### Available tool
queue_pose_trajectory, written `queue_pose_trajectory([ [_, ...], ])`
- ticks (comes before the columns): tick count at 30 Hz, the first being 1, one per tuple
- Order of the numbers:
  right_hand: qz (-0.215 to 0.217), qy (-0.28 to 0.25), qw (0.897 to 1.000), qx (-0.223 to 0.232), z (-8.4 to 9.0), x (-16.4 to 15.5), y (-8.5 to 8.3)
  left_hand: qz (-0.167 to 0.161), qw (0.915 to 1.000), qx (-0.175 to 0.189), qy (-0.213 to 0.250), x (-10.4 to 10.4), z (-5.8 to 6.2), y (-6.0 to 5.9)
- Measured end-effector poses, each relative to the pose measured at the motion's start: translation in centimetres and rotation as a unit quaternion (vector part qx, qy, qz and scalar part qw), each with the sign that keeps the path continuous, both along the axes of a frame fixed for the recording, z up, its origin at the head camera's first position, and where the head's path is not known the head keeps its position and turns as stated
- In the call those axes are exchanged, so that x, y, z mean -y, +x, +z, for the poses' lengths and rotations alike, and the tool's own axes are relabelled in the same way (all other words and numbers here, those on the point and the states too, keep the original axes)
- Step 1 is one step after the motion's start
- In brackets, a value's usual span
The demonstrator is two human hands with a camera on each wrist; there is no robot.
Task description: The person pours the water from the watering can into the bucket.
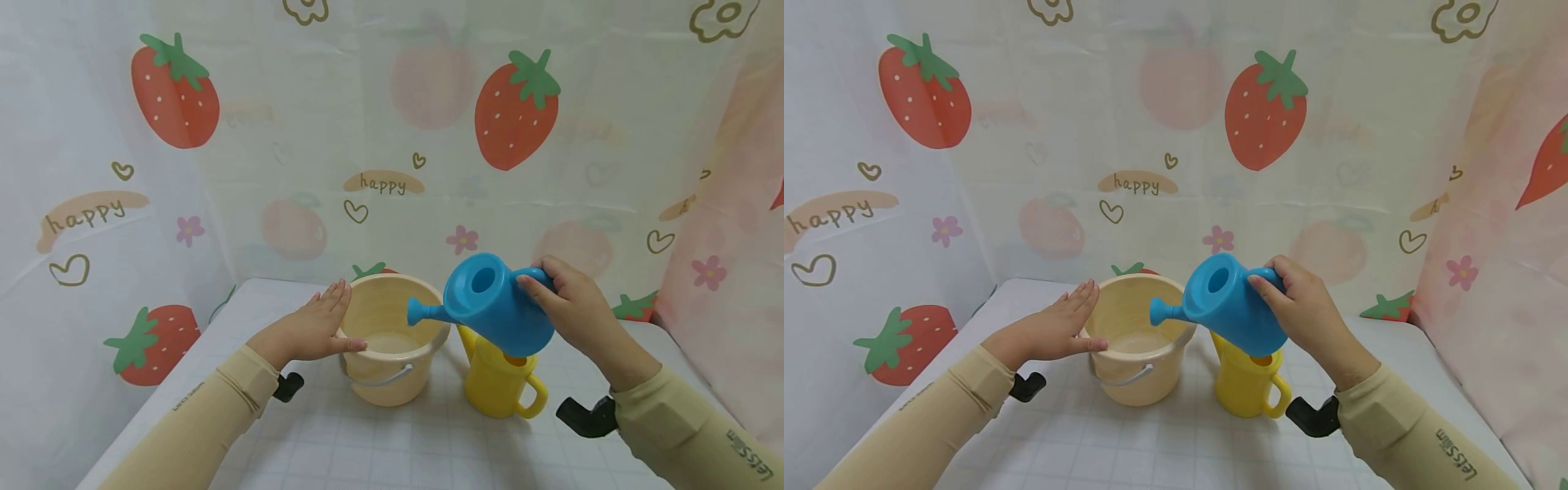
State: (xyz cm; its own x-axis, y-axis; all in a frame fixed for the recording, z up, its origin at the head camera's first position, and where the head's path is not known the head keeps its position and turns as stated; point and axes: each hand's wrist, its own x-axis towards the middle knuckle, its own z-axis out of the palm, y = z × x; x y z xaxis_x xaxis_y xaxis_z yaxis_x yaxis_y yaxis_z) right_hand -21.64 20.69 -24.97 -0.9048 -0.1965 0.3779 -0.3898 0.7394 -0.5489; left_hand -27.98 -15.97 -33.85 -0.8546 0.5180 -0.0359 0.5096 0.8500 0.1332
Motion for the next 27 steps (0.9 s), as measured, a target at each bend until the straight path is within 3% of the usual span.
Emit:
queue_pose_trajectory([
  [27, 0.002, 0.010, 1.000, -0.003, 0.31, -0.02, -0.03, -0.003, 1.0000, -0.004, -0.001, 0.02, 0.23, 0.09],
])
